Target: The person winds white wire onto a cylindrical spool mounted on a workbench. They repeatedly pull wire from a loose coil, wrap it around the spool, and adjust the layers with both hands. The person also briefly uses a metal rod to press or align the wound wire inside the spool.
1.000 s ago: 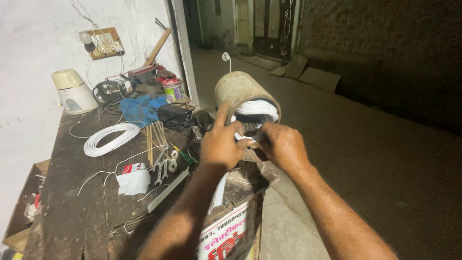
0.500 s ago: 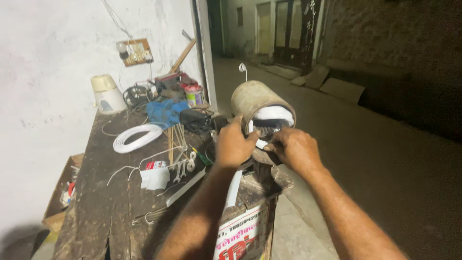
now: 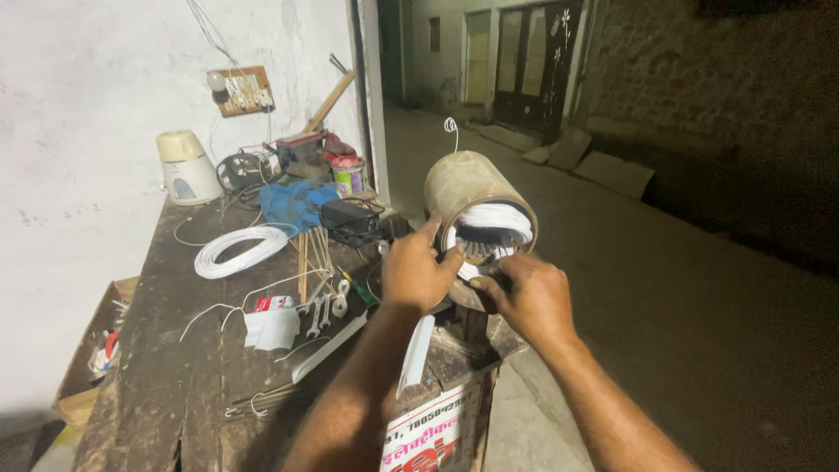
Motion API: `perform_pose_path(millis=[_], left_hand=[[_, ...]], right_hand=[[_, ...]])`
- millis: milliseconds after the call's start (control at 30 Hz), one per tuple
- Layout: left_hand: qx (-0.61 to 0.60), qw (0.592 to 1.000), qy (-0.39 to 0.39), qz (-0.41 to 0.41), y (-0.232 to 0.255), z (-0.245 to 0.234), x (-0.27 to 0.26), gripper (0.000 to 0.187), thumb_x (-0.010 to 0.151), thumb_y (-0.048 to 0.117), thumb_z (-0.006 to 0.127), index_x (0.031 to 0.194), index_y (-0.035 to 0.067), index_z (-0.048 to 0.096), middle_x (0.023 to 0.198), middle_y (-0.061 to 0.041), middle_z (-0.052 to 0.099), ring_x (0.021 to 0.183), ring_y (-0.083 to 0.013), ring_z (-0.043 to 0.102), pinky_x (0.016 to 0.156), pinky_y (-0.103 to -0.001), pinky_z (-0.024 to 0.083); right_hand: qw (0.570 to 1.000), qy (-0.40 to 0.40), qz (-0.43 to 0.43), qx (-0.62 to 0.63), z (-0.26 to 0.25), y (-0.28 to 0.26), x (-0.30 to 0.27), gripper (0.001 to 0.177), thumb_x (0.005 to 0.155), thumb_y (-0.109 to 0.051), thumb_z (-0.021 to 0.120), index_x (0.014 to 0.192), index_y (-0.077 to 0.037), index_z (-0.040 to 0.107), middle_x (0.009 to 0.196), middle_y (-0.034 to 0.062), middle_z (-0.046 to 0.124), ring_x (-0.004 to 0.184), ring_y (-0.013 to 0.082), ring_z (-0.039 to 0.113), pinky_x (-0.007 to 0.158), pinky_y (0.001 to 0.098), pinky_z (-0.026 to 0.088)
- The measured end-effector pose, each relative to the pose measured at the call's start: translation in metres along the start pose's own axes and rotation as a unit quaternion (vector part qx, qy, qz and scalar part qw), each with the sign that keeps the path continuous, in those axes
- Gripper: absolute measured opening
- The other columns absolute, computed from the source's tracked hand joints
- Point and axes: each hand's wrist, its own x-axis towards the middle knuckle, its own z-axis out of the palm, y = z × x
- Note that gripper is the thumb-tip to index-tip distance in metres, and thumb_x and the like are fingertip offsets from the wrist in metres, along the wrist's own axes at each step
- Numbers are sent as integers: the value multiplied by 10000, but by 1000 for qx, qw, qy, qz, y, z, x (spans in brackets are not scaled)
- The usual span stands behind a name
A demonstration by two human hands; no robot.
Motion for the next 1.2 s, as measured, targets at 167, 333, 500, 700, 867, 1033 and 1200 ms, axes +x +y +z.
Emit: perform_pose_path(millis=[167,333,500,700,867,1033,1200], left_hand=[[2,1000,9,8,2,1,2,636,790,333,740,1373,108,624,938,-224,758,907,-354,758,870,-447,581],[-4,998,26,62,-11,8,2,594,821,301,716,1363,72,629,1076,-228,737,935,-380,739,851,-471,574],[31,997,17,75,-16,11,4,586,863,300,716,1389,63,614,1104,-242,719,991,-433,690,873,-511,543],[-47,994,24,99,-21,11,3,598,842,281,733,1374,40,605,1142,-226,722,999,-395,721,873,-476,559],[-56,993,20,102,-32,12,7,590,850,263,746,1383,47,617,1174,-232,721,1073,-399,706,925,-457,552],[-92,985,-15,143,-34,0,10,588,875,248,726,1404,48,567,1186,-224,723,1127,-386,704,960,-442,545],[-45,997,-36,59,-24,-11,3,558,862,299,771,1326,97,534,1192,-155,735,1138,-371,710,958,-476,529]], right_hand=[[994,79,64,47,-21,-6,-16,159,811,-111,782,949,-59,722,863,114,707,755,303,729,637,391,579],[993,-34,-108,-31,-12,12,-10,211,808,-56,751,1009,-14,708,988,163,699,881,386,693,744,451,567],[974,-156,-56,-153,0,24,13,320,744,-24,698,1056,-68,756,1034,151,721,934,355,709,807,444,587],[972,-153,-56,-169,5,17,19,330,744,-78,716,1067,-106,778,1025,142,756,1009,347,701,806,475,572],[960,-175,-12,-219,14,9,25,251,764,-145,734,1007,-153,795,914,121,766,1016,326,697,830,464,571],[977,-144,-49,-150,11,3,18,171,830,-140,726,983,-108,794,930,121,763,945,282,717,1034,447,512],[980,-150,-50,-120,9,4,17,169,823,-154,733,956,-60,776,939,124,757,974,317,677,897,444,528]])
